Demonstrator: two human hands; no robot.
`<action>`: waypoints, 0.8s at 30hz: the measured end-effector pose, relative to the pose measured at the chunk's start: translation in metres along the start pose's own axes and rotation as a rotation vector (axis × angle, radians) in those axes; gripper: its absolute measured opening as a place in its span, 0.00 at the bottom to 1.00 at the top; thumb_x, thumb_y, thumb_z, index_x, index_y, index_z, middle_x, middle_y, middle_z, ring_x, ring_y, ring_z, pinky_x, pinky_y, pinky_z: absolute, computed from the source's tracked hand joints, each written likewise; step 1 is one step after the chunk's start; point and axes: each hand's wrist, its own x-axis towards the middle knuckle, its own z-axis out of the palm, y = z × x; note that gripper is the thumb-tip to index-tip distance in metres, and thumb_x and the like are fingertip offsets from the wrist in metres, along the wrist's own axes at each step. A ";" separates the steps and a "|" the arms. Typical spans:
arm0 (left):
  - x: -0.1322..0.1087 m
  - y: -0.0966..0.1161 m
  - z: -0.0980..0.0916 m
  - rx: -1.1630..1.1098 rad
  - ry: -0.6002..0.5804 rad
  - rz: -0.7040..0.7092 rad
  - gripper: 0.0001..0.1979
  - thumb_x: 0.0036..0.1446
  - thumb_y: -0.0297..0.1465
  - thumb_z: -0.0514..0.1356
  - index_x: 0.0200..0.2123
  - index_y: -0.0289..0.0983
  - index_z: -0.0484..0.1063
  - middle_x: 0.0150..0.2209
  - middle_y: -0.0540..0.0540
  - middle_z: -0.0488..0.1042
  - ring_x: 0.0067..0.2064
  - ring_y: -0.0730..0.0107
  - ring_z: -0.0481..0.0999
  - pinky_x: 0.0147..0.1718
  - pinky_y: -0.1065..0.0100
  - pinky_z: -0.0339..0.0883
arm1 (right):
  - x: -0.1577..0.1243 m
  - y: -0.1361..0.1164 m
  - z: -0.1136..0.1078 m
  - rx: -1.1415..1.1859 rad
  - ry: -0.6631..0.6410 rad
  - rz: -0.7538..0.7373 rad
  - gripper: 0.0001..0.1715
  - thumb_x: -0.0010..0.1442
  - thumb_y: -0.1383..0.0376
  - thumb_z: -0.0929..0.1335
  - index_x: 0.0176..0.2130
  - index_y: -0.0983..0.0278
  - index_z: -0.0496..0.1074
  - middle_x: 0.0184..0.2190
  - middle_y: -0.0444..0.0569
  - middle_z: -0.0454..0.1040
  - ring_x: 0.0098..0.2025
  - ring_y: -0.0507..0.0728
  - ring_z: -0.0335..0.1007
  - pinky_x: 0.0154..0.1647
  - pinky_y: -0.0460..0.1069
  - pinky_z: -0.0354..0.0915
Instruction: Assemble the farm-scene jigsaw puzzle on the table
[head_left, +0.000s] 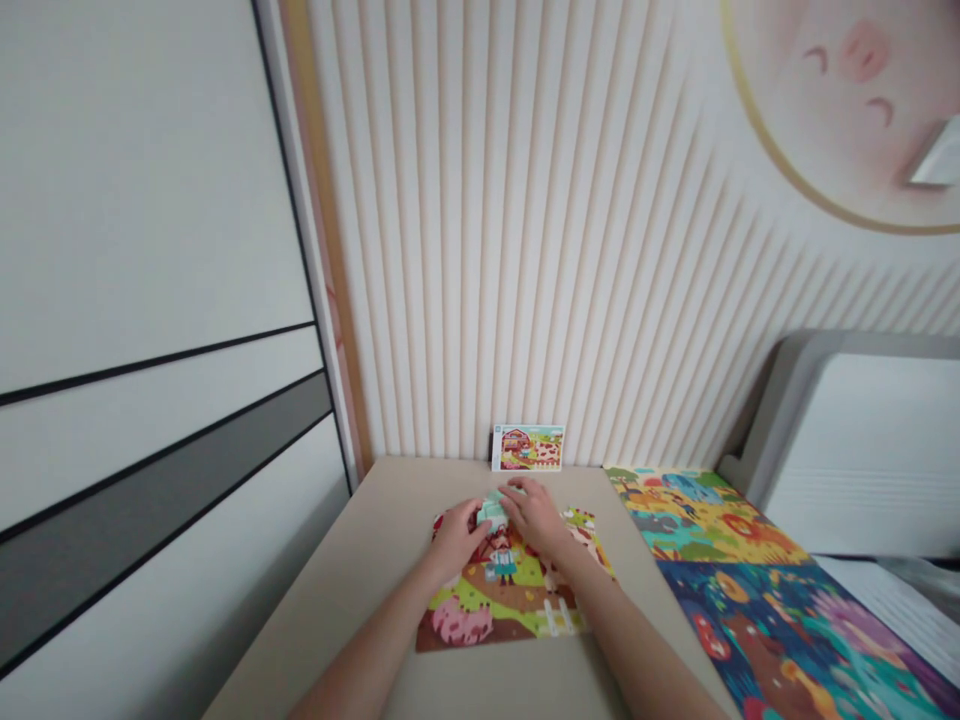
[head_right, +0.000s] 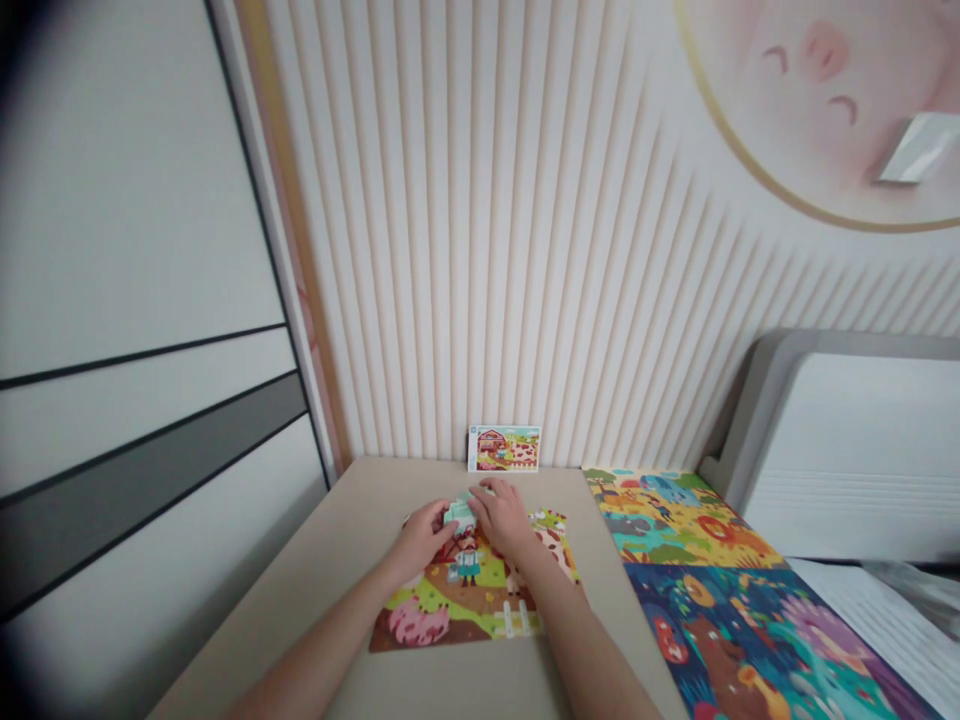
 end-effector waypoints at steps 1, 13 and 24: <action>0.001 -0.001 0.000 0.003 0.009 -0.003 0.08 0.58 0.33 0.61 0.41 0.38 0.75 0.37 0.45 0.78 0.38 0.64 0.75 0.39 0.67 0.67 | 0.003 0.004 0.002 -0.032 0.010 0.038 0.22 0.72 0.56 0.59 0.59 0.55 0.73 0.57 0.54 0.72 0.60 0.61 0.64 0.60 0.55 0.57; 0.009 -0.012 -0.006 -0.009 0.162 -0.088 0.09 0.61 0.34 0.58 0.40 0.37 0.73 0.37 0.46 0.78 0.37 0.65 0.76 0.38 0.68 0.67 | 0.000 0.023 0.019 -0.011 -0.053 0.139 0.19 0.68 0.58 0.64 0.54 0.56 0.76 0.51 0.53 0.75 0.54 0.61 0.68 0.57 0.54 0.58; 0.009 -0.014 -0.003 -0.096 0.164 -0.076 0.15 0.60 0.32 0.59 0.51 0.39 0.71 0.48 0.44 0.78 0.49 0.63 0.78 0.50 0.65 0.69 | 0.004 0.017 0.014 0.105 -0.203 0.040 0.32 0.67 0.54 0.64 0.67 0.57 0.63 0.63 0.53 0.68 0.63 0.63 0.61 0.63 0.57 0.53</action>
